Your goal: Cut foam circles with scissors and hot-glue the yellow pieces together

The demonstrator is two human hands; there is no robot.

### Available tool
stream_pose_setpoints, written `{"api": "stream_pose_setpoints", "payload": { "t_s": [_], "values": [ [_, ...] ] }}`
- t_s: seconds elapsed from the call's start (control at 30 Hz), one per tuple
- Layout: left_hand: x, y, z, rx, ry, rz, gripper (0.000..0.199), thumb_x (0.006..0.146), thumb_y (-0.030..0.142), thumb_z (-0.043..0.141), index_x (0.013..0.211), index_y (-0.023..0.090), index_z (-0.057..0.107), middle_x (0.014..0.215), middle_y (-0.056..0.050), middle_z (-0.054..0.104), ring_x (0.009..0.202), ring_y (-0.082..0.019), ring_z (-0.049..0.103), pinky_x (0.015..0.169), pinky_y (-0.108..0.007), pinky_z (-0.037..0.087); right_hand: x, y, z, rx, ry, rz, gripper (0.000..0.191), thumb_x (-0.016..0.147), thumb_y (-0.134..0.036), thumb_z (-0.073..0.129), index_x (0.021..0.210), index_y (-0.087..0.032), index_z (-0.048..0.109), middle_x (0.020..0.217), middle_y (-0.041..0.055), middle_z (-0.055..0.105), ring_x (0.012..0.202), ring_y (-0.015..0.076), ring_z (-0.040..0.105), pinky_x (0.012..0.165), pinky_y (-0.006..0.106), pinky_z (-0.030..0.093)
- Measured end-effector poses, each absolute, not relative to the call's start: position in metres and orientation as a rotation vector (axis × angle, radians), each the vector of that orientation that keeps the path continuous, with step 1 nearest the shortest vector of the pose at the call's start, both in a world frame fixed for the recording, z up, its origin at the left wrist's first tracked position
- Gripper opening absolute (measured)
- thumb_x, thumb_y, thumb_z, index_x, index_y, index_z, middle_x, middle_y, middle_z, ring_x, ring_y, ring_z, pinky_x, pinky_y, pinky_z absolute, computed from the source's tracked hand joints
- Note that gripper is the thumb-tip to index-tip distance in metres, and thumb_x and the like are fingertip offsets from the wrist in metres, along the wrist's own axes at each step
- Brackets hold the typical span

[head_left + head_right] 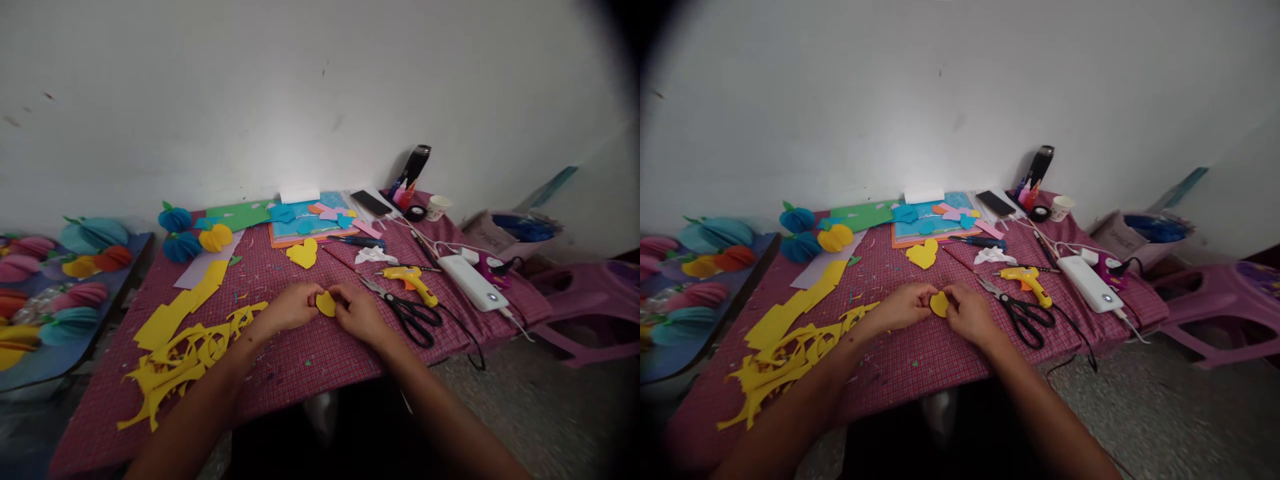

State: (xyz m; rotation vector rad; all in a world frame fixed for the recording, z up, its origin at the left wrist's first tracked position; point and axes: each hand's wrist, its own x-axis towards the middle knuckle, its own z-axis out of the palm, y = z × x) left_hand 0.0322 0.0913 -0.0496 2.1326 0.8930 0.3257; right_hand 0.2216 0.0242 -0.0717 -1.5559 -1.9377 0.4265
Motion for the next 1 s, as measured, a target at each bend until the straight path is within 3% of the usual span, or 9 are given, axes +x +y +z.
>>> {"api": "stream_pose_setpoints", "payload": {
  "t_s": [0.1, 0.23, 0.6, 0.77, 1.0],
  "values": [
    [0.033, 0.091, -0.049, 2.159, 0.895, 0.317, 0.020, 0.075, 0.015, 0.058, 0.093, 0.020, 0.067, 0.074, 0.001, 0.062, 0.064, -0.013, 0.052, 0.057, -0.023, 0.033, 0.221, 0.021, -0.069, -1.519, -1.986, 0.460, 0.032, 0.077, -0.013, 0.061, 0.108, -0.023, 0.065, 0.099, 0.0041, 0.068, 0.088, 0.0213, 0.060, 0.078, 0.031, 0.047],
    [0.035, 0.092, -0.051, 2.229, 0.884, 0.345, 0.010, 0.080, 0.020, 0.059, 0.087, 0.019, 0.066, 0.078, -0.001, 0.063, 0.067, -0.014, 0.053, 0.060, -0.025, 0.035, 0.220, 0.017, -0.067, -1.461, -2.011, 0.464, 0.043, 0.078, -0.019, 0.066, 0.120, -0.024, 0.061, 0.116, 0.0073, 0.066, 0.104, 0.0251, 0.059, 0.091, 0.037, 0.045],
    [0.034, 0.093, -0.050, 2.318, 0.858, 0.331, 0.012, 0.085, 0.020, 0.056, 0.084, 0.020, 0.067, 0.079, -0.002, 0.066, 0.071, -0.016, 0.055, 0.068, -0.027, 0.038, 0.224, 0.018, -0.069, -1.487, -1.999, 0.511, 0.031, 0.081, -0.017, 0.060, 0.111, -0.024, 0.064, 0.098, 0.0040, 0.068, 0.087, 0.0211, 0.060, 0.076, 0.030, 0.045],
    [0.036, 0.094, -0.052, 2.299, 0.906, 0.324, 0.020, 0.088, 0.023, 0.052, 0.078, 0.020, 0.069, 0.077, -0.003, 0.067, 0.073, -0.017, 0.056, 0.072, -0.028, 0.040, 0.224, 0.017, -0.068, -1.486, -1.985, 0.529, 0.039, 0.078, -0.014, 0.059, 0.115, -0.025, 0.063, 0.100, 0.0038, 0.069, 0.089, 0.0218, 0.060, 0.079, 0.031, 0.046],
    [0.030, 0.096, -0.040, 2.283, 0.952, 0.384, 0.019, 0.089, 0.025, 0.053, 0.084, 0.019, 0.071, 0.080, -0.002, 0.069, 0.071, -0.015, 0.056, 0.065, -0.026, 0.038, 0.225, 0.017, -0.072, -1.477, -1.906, 0.506, 0.050, 0.073, -0.009, 0.057, 0.121, -0.023, 0.058, 0.108, 0.0058, 0.068, 0.087, 0.0216, 0.062, 0.077, 0.032, 0.048]
  ]
}}
